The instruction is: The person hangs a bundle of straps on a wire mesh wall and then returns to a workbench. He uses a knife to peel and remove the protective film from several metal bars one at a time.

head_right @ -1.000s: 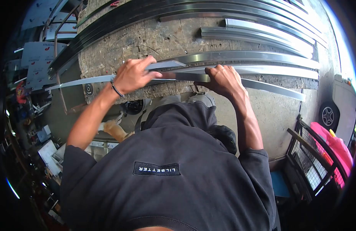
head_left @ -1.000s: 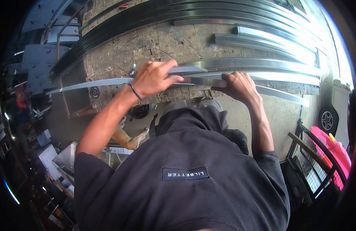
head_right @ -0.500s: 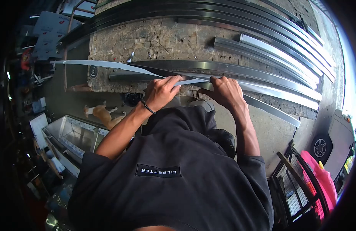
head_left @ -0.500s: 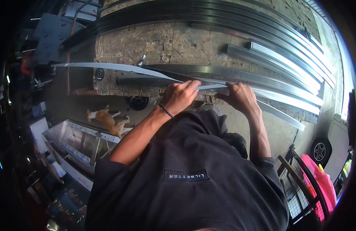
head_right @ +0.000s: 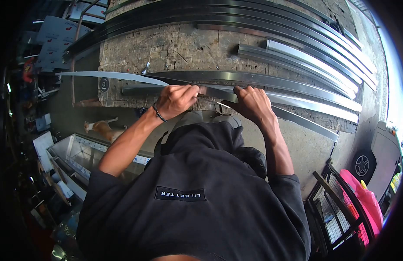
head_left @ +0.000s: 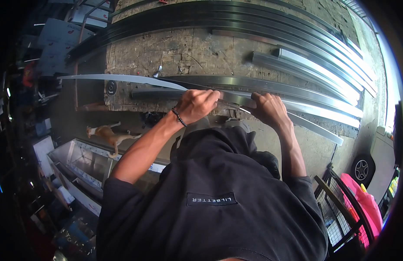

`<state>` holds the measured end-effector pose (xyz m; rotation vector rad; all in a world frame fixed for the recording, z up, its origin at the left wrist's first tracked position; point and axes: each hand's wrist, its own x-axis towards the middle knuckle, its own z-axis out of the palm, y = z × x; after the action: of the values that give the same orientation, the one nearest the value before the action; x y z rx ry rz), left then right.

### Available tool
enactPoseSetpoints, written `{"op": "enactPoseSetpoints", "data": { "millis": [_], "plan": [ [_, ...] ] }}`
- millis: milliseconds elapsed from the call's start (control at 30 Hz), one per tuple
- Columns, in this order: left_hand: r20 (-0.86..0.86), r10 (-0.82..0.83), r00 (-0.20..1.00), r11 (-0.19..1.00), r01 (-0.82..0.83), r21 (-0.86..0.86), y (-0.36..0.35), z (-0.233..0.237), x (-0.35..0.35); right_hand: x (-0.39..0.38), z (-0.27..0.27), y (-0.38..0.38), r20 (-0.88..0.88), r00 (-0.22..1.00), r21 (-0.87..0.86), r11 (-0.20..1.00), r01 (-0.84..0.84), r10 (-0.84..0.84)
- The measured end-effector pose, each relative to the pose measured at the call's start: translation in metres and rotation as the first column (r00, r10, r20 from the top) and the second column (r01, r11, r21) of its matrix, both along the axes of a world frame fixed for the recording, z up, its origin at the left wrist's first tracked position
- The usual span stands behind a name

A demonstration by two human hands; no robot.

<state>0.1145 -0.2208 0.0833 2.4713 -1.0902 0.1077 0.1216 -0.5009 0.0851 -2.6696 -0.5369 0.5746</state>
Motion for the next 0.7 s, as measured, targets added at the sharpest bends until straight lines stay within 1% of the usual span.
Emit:
{"op": "enactPoseSetpoints", "data": {
  "millis": [67,100,133,167,233,267,300,367,400,433,500,567,633,667,700],
  "plan": [
    [-0.105,0.161,0.981,0.978,-0.173,-0.117,0.008,0.005,0.000,0.002,-0.001,0.000,-0.011,1.000,-0.009,1.000,0.001,-0.001],
    [-0.103,0.166,0.981,0.977,-0.177,-0.116,0.016,0.005,-0.001,0.002,-0.004,-0.002,-0.009,1.000,-0.008,1.000,-0.003,0.003],
    [-0.190,0.322,0.927,0.930,-0.347,-0.116,0.027,0.005,-0.002,0.002,-0.011,-0.004,0.030,0.999,0.009,1.000,-0.013,0.013],
    [-0.274,0.467,0.841,0.855,-0.508,-0.103,0.039,0.004,-0.004,0.003,-0.015,-0.006,0.068,0.997,0.025,0.999,-0.025,0.024],
    [-0.225,0.610,0.759,0.744,-0.647,-0.166,0.067,-0.006,-0.003,0.006,-0.013,-0.005,0.050,0.998,0.009,1.000,-0.024,0.024],
    [-0.266,0.704,0.659,0.657,-0.746,-0.110,0.080,-0.003,-0.002,0.008,-0.011,-0.004,0.033,0.999,-0.010,1.000,-0.015,0.015],
    [-0.241,0.783,0.573,0.577,-0.814,-0.061,0.094,0.001,-0.001,0.010,-0.009,-0.002,0.037,0.999,-0.004,1.000,-0.023,0.023],
    [-0.251,0.847,0.468,0.485,-0.874,0.005,0.119,0.011,0.003,0.012,-0.006,-0.002,0.031,0.999,-0.001,1.000,-0.017,0.017],
    [-0.303,0.803,0.513,0.523,-0.851,-0.056,0.121,0.018,0.000,0.013,-0.013,-0.004,0.091,0.995,0.042,0.998,-0.039,0.036],
    [-0.304,0.806,0.508,0.517,-0.854,-0.058,0.117,0.020,-0.004,0.014,-0.013,-0.006,0.092,0.995,0.039,0.998,-0.046,0.042],
    [-0.381,0.609,0.696,0.726,-0.683,-0.087,0.091,0.025,-0.012,0.018,0.006,0.001,-0.045,0.999,0.029,1.000,0.008,-0.007],
    [-0.547,0.553,0.628,0.719,-0.692,-0.068,0.056,0.027,-0.023,0.019,0.010,0.002,-0.061,0.998,0.020,1.000,0.008,-0.007],
    [-0.618,0.501,0.606,0.716,-0.691,-0.099,0.035,0.011,-0.032,0.020,0.014,0.003,-0.073,0.997,0.009,1.000,0.010,-0.010],
    [-0.677,0.494,0.545,0.695,-0.716,-0.070,0.029,0.006,-0.035,0.020,0.015,0.003,-0.098,0.995,0.009,1.000,0.016,-0.015],
    [-0.722,0.460,0.517,0.668,-0.737,-0.101,0.022,0.000,-0.039,0.020,0.016,0.003,-0.122,0.992,0.008,1.000,0.022,-0.021]
  ]
}}
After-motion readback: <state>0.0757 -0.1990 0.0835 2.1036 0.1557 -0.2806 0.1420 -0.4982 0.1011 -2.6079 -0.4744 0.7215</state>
